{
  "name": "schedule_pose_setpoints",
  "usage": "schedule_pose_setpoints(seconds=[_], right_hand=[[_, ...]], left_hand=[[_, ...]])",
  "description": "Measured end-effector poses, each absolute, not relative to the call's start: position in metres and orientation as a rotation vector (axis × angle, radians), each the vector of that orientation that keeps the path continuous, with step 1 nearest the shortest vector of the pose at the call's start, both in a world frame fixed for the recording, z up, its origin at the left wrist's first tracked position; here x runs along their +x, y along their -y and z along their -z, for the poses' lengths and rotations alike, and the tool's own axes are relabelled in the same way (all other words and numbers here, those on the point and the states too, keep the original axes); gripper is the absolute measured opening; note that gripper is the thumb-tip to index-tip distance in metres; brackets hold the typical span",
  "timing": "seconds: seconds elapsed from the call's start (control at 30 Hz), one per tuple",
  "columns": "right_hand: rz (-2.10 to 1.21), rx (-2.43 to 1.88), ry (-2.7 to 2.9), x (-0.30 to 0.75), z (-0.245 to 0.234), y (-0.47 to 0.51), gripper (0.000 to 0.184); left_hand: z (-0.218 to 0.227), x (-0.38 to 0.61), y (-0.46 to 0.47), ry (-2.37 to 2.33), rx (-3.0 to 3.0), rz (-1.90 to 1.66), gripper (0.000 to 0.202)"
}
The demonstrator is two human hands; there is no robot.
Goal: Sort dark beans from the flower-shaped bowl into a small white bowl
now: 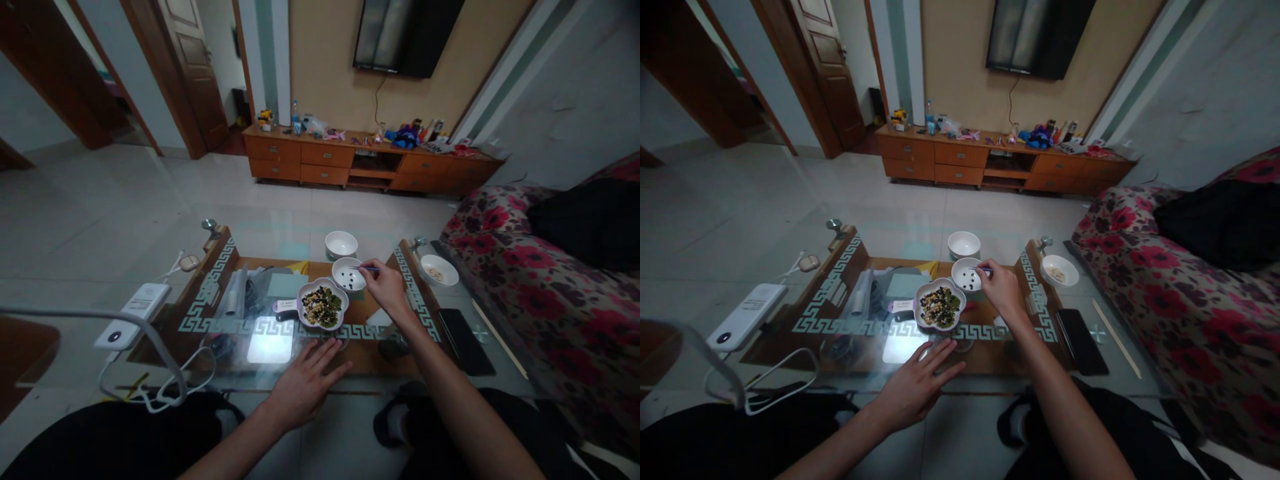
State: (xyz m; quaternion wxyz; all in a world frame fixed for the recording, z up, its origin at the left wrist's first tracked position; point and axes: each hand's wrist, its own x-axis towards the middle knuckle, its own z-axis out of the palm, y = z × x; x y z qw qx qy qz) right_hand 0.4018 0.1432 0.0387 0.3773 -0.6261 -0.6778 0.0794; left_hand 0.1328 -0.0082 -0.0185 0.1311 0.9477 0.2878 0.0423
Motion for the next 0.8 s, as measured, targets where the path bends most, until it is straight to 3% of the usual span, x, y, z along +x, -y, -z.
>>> schedule_pose_setpoints(seconds=[0.2, 0.37, 0.8], right_hand=[[-0.404, -1.424, 1.765, 0.371, -0.041, -0.131, 0.019], [-0.631, -1.261, 1.895, 0.326, -0.014, -0.115, 0.013], [-0.604, -1.464, 1.973, 0.303, -0.004, -0.110, 0.015]], left_hand=[[0.019, 0.131, 0.008, -0.825, 2.745, -0.128, 0.098], [0.017, 0.133, 0.008, -0.832, 2.730, -0.103, 0.097], [0.019, 0.133, 0.008, -0.827, 2.700, -0.128, 0.095]])
